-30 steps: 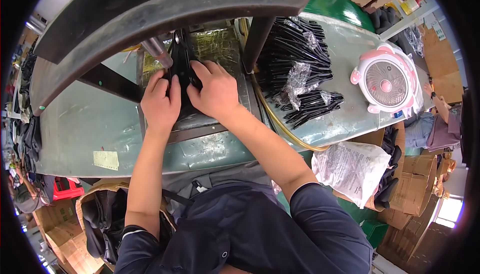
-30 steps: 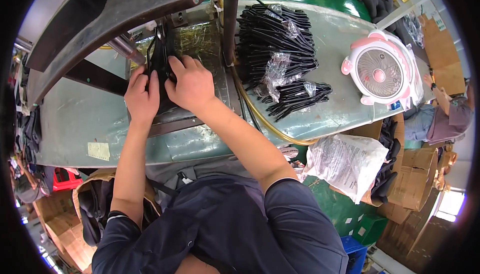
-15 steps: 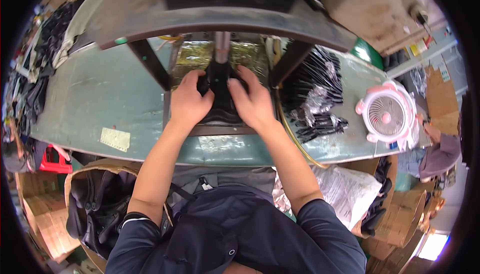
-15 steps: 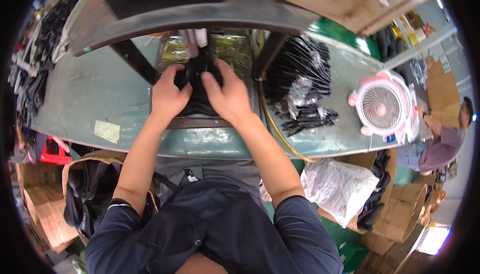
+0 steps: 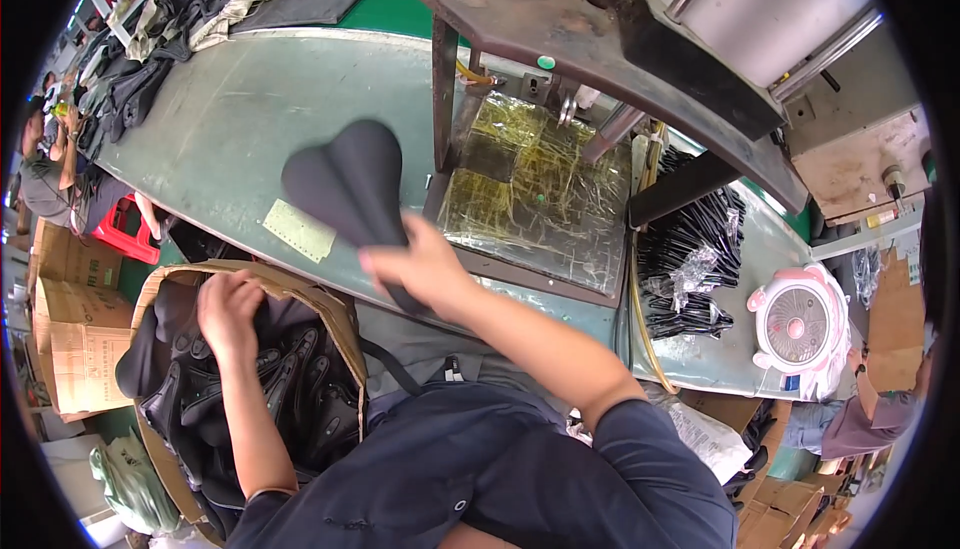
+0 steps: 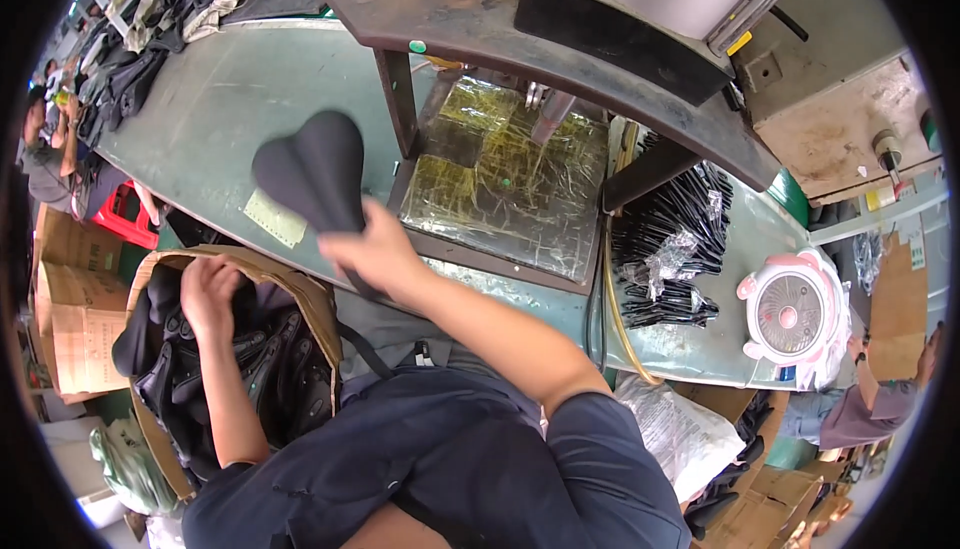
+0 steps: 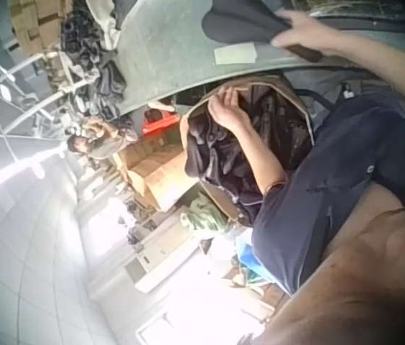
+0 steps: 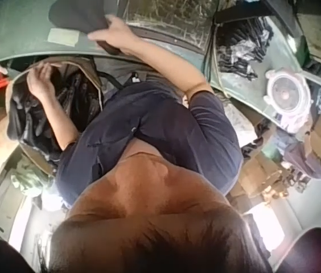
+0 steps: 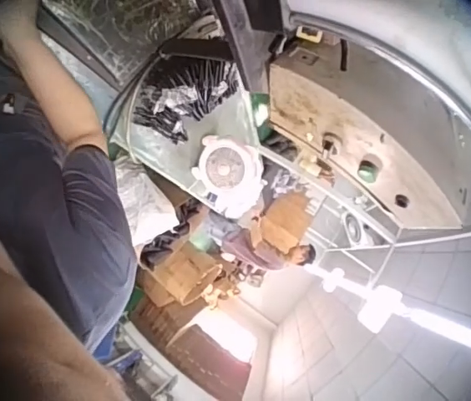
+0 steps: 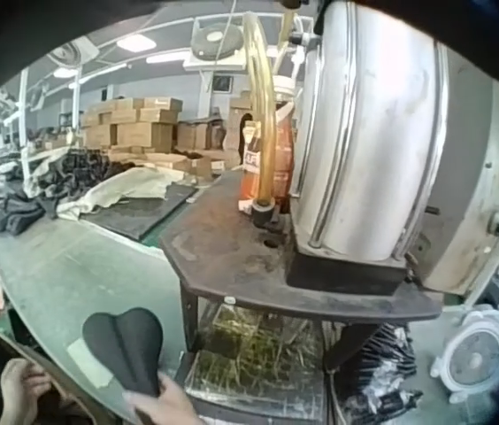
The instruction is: Assembling bicycle seats by positioning components and using a pneumatic press.
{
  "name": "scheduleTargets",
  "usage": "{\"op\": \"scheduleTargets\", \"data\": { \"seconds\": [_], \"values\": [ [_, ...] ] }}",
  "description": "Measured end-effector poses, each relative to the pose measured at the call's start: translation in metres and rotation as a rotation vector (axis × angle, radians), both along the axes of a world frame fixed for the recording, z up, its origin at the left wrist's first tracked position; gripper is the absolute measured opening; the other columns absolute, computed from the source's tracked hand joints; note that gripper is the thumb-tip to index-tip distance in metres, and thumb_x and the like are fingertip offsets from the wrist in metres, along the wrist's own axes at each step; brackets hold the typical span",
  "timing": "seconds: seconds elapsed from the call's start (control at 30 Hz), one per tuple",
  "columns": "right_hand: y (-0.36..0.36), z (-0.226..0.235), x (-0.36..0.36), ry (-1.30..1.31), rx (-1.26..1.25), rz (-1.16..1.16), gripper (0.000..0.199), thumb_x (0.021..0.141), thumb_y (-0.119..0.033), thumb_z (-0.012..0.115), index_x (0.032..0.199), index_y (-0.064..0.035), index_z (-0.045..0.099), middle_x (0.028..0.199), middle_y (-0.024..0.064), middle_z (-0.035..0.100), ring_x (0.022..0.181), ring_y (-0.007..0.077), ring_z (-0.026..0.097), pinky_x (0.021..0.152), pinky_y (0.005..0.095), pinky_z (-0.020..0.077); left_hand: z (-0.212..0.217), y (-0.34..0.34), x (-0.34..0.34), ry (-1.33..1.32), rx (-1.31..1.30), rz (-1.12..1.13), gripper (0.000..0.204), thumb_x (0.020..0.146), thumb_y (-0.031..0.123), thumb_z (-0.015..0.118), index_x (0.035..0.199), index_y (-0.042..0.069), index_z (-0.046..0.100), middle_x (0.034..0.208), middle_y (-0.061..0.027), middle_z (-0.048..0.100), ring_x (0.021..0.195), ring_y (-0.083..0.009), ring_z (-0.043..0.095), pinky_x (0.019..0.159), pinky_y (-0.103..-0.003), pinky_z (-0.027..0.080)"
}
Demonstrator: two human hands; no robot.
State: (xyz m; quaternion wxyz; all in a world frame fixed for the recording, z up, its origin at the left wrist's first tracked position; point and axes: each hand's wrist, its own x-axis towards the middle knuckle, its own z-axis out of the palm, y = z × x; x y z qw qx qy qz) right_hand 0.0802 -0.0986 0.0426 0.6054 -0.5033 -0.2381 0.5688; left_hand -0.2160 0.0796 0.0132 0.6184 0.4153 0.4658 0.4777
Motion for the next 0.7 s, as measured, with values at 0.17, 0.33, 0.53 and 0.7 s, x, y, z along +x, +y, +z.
{"op": "scheduleTargets", "data": {
  "seconds": [0.17, 0.33, 0.53, 0.7],
  "values": [
    [0.146, -0.016, 0.048, -0.052, 0.201, -0.71, 0.118, 0.088, -0.018, 0.088, 0.169, 0.0065, 0.005, 0.135, 0.0245, 0.064, 0.112, 0.0229, 0.07, 0.099, 0.0373, 0.0572, -0.091, 0.055, -0.126, 1.111, 0.55, 0.133, 0.04, 0.102, 0.022, 0.074, 0.13, -0.003, 0.06, 0.128, -0.0225, 0.068, 0.117, -0.0352, 0.07, 0.099, -0.043, 0.06],
    [0.044, -0.018, 0.02, -0.507, 0.302, -0.165, 0.079, 0.09, -0.006, 0.083, 0.159, -0.0015, 0.043, 0.157, 0.0187, 0.05, 0.122, 0.0225, 0.067, 0.098, 0.0353, 0.0596, -0.149, 0.003, -0.166, 2.092, 0.66, 0.024, 0.076, 0.092, 0.044, 0.081, 0.144, -0.005, 0.055, 0.152, -0.0263, 0.055, 0.149, -0.0388, 0.045, 0.128, -0.049, 0.033],
    [-0.152, 0.027, 0.083, -0.829, 0.321, -0.187, 0.026, 0.092, -0.002, 0.077, 0.117, 0.0002, 0.076, 0.128, 0.0118, 0.072, 0.101, 0.0185, 0.074, 0.088, 0.0325, 0.062, -0.18, 0.031, -0.266, 2.244, 0.414, 0.006, 0.104, 0.083, 0.056, 0.087, 0.163, 0.01, 0.038, 0.156, -0.0089, 0.053, 0.135, -0.0316, 0.059, 0.107, -0.048, 0.053],
    [-0.306, 0.063, 0.16, -1.535, -0.106, -0.713, 0.023, 0.09, 0.004, 0.069, 0.111, -0.0003, 0.076, 0.113, 0.0153, 0.078, 0.104, 0.0299, 0.075, 0.089, 0.0385, 0.0602, -0.112, 0.061, -0.207, 2.193, 0.347, -0.393, 0.08, 0.073, 0.04, 0.085, 0.137, 0.001, 0.058, 0.136, -0.0186, 0.065, 0.13, -0.0391, 0.062, 0.106, -0.051, 0.055]
  ]
}}
